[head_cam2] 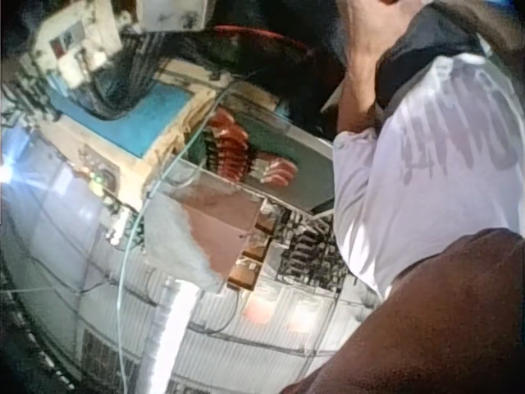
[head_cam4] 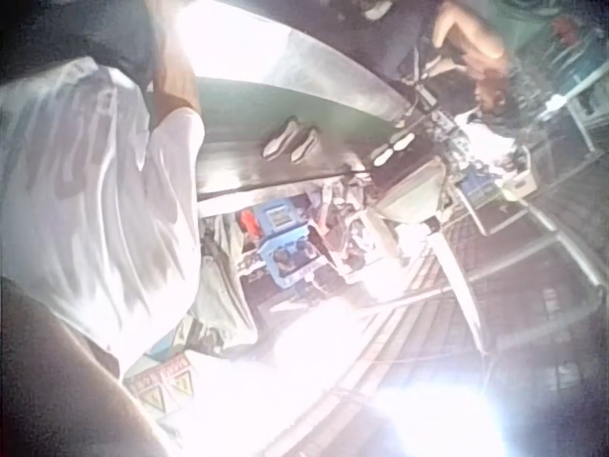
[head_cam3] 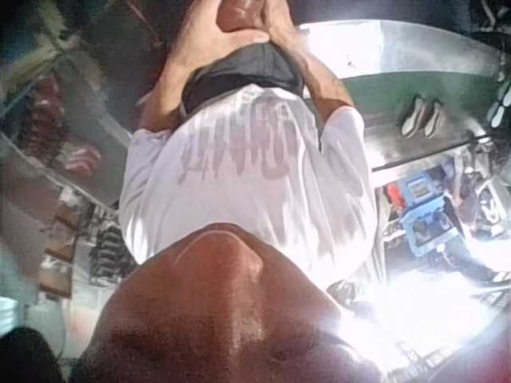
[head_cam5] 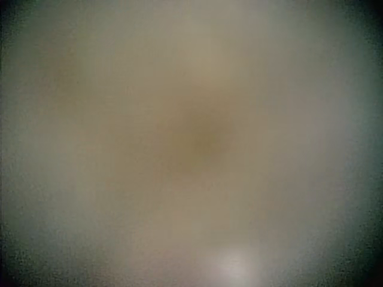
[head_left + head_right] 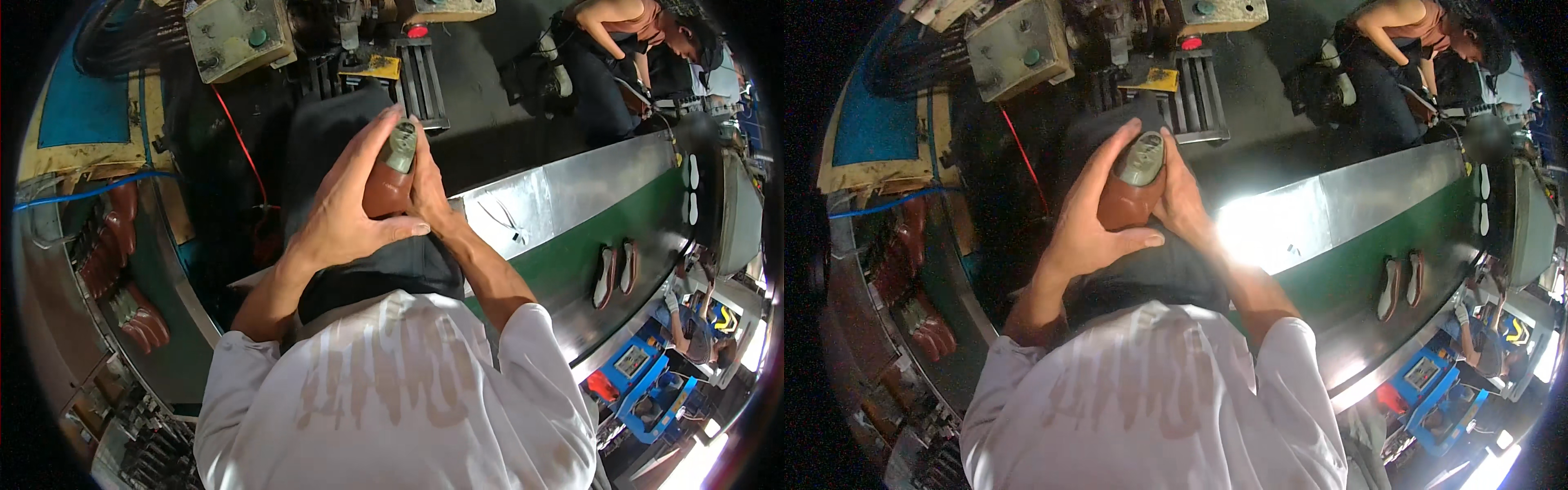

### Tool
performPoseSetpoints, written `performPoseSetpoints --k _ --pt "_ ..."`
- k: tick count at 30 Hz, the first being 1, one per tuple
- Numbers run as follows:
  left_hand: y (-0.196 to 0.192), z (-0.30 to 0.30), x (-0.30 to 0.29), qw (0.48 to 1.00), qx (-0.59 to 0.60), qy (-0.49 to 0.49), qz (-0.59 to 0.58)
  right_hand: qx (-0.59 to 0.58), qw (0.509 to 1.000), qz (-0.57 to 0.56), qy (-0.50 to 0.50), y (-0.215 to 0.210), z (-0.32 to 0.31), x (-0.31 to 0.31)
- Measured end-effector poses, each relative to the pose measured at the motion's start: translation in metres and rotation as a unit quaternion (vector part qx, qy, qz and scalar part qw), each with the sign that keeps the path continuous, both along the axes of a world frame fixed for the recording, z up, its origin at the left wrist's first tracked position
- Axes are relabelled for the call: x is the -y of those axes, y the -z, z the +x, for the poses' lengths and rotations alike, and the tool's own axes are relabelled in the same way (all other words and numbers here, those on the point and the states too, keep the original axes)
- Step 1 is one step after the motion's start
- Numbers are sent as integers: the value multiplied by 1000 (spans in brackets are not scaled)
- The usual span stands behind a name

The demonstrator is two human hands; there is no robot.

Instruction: The person repeatedly picks up brown shoe parts from a conveyor belt, places them into a machine, and removes them after processing. The person handles the shoe parts one at a time, moving them between the belt and the machine throughout the clip.

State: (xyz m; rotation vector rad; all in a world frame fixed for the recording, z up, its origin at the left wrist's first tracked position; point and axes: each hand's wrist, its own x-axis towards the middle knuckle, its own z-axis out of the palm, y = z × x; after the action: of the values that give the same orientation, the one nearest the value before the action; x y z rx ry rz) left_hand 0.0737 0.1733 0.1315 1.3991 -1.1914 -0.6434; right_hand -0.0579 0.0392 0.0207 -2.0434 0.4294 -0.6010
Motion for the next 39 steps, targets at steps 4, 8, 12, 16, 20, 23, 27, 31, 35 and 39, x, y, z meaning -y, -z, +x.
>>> performPoseSetpoints --k 4,8,12,16,20,23,27,31,35,39 --pt "3 1 4 997 79 16 10 2 999 14 28 16 -3 -6" --pt "5 8 12 995 89 37 -22 7 999 28 30 6 -1 -10" --pt "4 8 16 995 88 40 -23 4 998 43 37 19 0 -8" --pt "4 7 21 996 87 24 -29 -5 998 39 47 25 1 -7" --pt "5 9 24 996 84 24 -30 -17 997 58 47 7 -2 -10" --pt "7 20 31 999 47 15 -22 -32 998 40 36 8 1 -1" --pt "-6 54 51 994 -92 -20 57 -119 992 46 -1 -19 18 29" --pt "17 90 70 946 -318 10 56 -223 975 -1 1 -52 25 41" --pt "33 92 71 943 -331 -26 18 -175 936 302 -48 -77 15 46" --pt "82 76 81 902 -373 -172 131 -112 994 0 13 -43 -16 3"
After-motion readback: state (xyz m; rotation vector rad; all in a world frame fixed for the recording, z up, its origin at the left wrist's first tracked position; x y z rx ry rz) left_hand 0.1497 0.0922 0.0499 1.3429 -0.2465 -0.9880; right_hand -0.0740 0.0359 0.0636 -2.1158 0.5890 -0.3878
